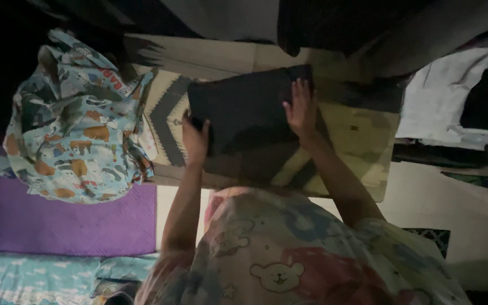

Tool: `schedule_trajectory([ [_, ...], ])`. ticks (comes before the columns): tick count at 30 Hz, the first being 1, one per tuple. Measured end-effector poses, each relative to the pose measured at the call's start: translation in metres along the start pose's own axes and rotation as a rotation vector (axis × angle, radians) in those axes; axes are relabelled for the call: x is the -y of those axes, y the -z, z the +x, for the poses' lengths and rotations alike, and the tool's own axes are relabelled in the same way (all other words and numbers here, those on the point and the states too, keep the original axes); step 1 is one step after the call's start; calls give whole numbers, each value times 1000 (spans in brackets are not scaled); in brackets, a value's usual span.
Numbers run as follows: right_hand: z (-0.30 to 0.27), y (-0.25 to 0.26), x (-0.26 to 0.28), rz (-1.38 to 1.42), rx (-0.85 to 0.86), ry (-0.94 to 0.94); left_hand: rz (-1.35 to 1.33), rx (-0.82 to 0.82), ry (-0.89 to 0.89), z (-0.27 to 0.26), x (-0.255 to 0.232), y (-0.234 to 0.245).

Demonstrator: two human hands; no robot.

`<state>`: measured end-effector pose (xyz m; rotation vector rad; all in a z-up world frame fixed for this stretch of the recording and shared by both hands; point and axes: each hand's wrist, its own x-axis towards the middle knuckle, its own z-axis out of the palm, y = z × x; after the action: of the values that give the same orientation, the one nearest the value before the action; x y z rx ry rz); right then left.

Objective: The person folds a black garment by smoothing it on a flat surface, folding the sides inward, and then placing the folded item into a suitcase.

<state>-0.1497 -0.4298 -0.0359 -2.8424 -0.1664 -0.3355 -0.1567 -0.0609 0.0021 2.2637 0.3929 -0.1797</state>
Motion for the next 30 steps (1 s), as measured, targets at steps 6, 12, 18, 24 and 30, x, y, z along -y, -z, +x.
schedule_trajectory([
  [6,-10,17,66,426,-44,64,-602,207,147,-13,28,3],
  [12,-27,18,170,362,222,333,-891,138,56,-14,46,36],
  [18,-29,-6,160,238,392,427,-599,64,-150,-23,134,47],
  [24,-15,4,121,187,380,366,-443,40,-148,-51,154,41],
  [30,-3,1,140,204,348,290,-655,49,58,-54,153,32],
])
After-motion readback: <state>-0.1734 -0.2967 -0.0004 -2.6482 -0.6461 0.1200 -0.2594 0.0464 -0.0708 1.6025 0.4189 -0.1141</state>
